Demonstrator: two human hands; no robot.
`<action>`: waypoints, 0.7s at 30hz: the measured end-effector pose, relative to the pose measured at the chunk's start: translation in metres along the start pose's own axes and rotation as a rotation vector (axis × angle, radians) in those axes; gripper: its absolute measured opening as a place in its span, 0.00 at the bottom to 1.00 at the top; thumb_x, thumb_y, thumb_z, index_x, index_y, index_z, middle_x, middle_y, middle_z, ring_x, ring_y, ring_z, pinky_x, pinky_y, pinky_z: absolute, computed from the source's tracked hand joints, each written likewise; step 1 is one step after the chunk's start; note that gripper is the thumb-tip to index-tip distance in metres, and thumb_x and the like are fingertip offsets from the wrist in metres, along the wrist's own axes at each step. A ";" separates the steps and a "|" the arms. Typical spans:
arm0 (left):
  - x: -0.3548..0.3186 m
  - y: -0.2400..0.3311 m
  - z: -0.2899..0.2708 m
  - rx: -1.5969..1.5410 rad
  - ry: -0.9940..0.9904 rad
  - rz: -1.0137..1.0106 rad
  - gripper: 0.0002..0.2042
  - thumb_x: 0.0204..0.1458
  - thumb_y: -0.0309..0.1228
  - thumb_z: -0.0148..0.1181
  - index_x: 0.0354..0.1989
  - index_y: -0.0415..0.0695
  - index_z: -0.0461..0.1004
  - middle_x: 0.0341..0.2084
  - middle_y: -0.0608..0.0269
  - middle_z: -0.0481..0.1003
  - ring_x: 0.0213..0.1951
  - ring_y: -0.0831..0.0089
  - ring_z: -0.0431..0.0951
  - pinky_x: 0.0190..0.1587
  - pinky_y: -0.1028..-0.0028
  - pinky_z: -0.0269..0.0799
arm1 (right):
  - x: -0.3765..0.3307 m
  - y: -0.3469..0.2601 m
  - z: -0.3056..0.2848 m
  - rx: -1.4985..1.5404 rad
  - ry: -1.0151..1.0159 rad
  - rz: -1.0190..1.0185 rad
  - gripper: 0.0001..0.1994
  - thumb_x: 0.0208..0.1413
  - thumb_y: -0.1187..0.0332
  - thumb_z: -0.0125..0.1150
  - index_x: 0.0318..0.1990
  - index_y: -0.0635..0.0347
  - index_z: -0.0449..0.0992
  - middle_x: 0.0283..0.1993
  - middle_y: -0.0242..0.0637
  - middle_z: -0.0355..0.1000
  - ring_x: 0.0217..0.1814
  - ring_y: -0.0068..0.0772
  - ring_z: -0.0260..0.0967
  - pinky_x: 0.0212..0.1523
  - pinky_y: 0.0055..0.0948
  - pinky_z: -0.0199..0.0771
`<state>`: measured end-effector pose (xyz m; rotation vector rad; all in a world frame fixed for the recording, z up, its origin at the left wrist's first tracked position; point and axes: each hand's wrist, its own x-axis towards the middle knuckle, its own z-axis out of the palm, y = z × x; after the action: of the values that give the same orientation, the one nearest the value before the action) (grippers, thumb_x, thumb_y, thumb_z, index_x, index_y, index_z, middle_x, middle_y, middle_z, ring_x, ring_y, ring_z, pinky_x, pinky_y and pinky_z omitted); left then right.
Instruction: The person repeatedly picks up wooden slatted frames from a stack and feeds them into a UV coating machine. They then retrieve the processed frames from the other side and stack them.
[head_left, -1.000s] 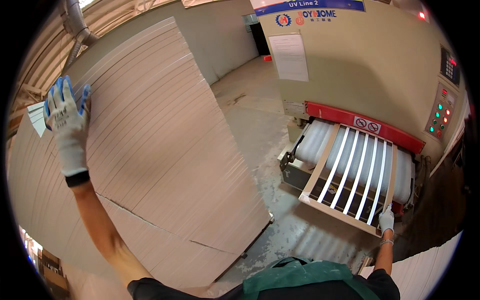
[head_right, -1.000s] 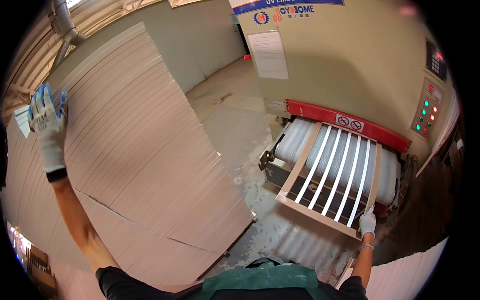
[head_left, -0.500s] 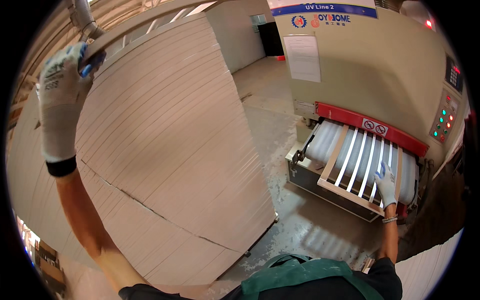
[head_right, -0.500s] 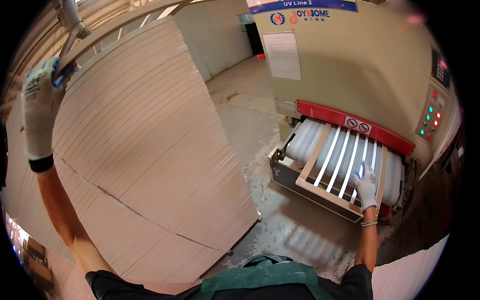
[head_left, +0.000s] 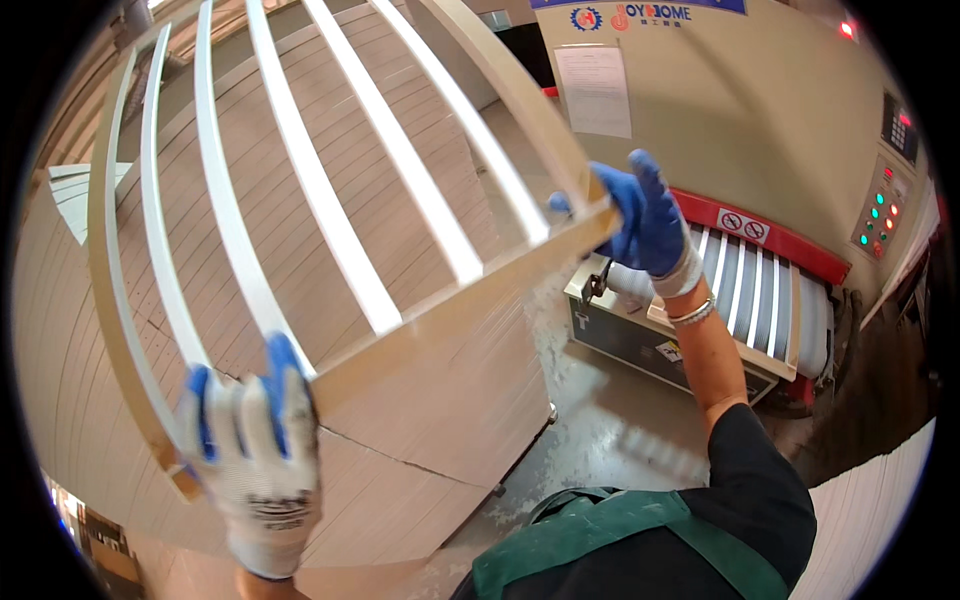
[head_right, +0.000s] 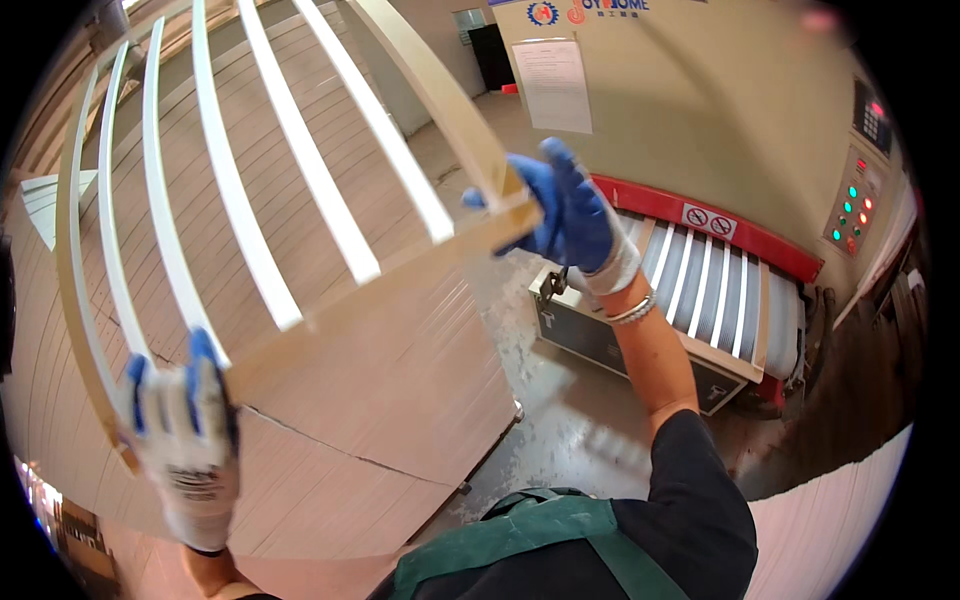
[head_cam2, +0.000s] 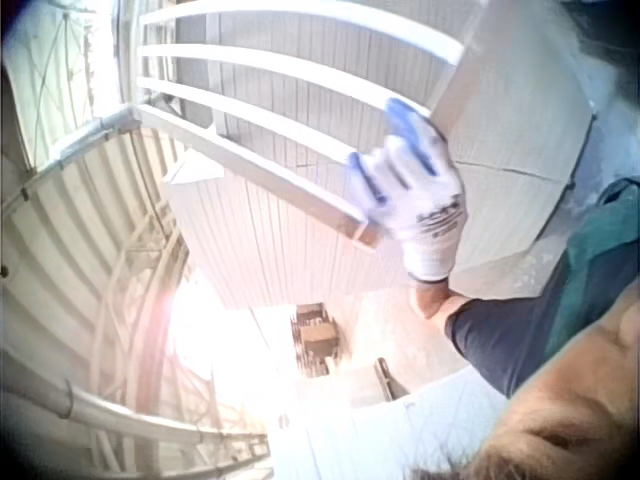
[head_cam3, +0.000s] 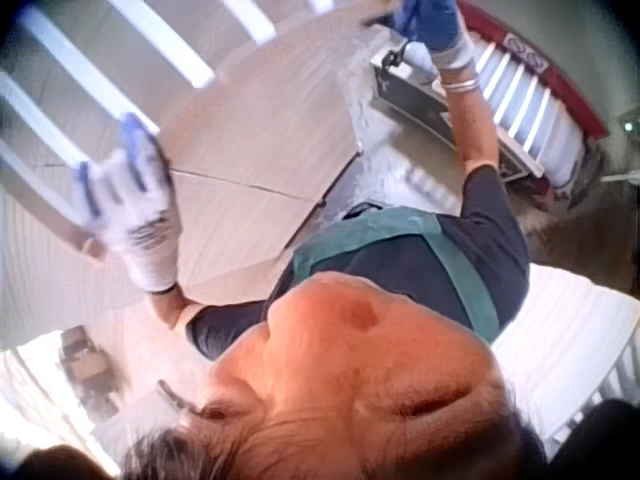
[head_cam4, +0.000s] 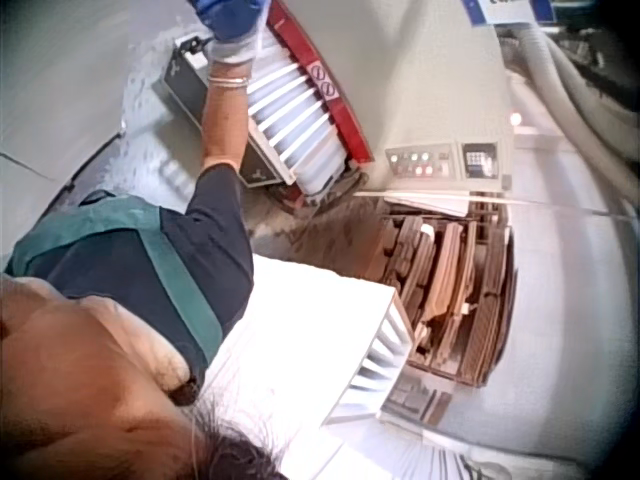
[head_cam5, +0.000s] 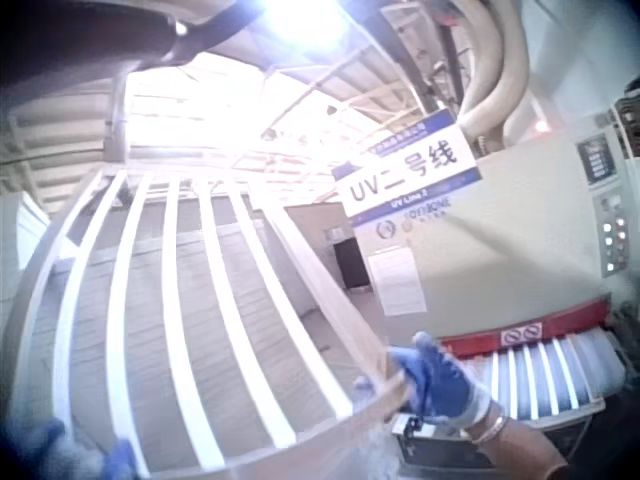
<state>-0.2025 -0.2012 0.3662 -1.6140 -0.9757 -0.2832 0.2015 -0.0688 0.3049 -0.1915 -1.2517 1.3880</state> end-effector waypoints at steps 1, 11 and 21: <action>-0.009 0.009 0.014 -0.016 0.121 0.050 0.15 0.60 0.29 0.60 0.55 0.44 0.80 0.38 0.61 0.73 0.46 0.63 0.76 0.68 0.47 0.63 | -0.005 0.013 0.007 -0.118 0.066 -0.061 0.24 0.71 0.52 0.52 0.61 0.65 0.70 0.46 0.45 0.79 0.43 0.38 0.80 0.42 0.33 0.82; -0.066 0.081 0.084 -0.325 0.203 0.053 0.18 0.62 0.32 0.59 0.61 0.47 0.74 0.65 0.53 0.66 0.68 0.45 0.64 0.68 0.38 0.58 | -0.185 0.122 -0.002 -0.401 1.021 -0.063 0.17 0.56 0.79 0.66 0.54 0.66 0.75 0.29 0.29 0.73 0.20 0.16 0.67 0.19 0.20 0.68; -0.072 0.253 0.169 -1.212 -0.231 0.132 0.42 0.43 0.24 0.67 0.73 0.47 0.60 0.62 0.37 0.66 0.57 0.43 0.70 0.61 0.48 0.62 | -0.400 0.135 0.018 -0.695 1.618 0.080 0.12 0.54 0.79 0.67 0.46 0.65 0.76 0.28 0.32 0.74 0.21 0.21 0.70 0.20 0.23 0.72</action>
<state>-0.1196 -0.0757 0.0924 -2.8444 -0.8899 -0.6892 0.2213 -0.3581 -0.0017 -1.4935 -0.2274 0.3950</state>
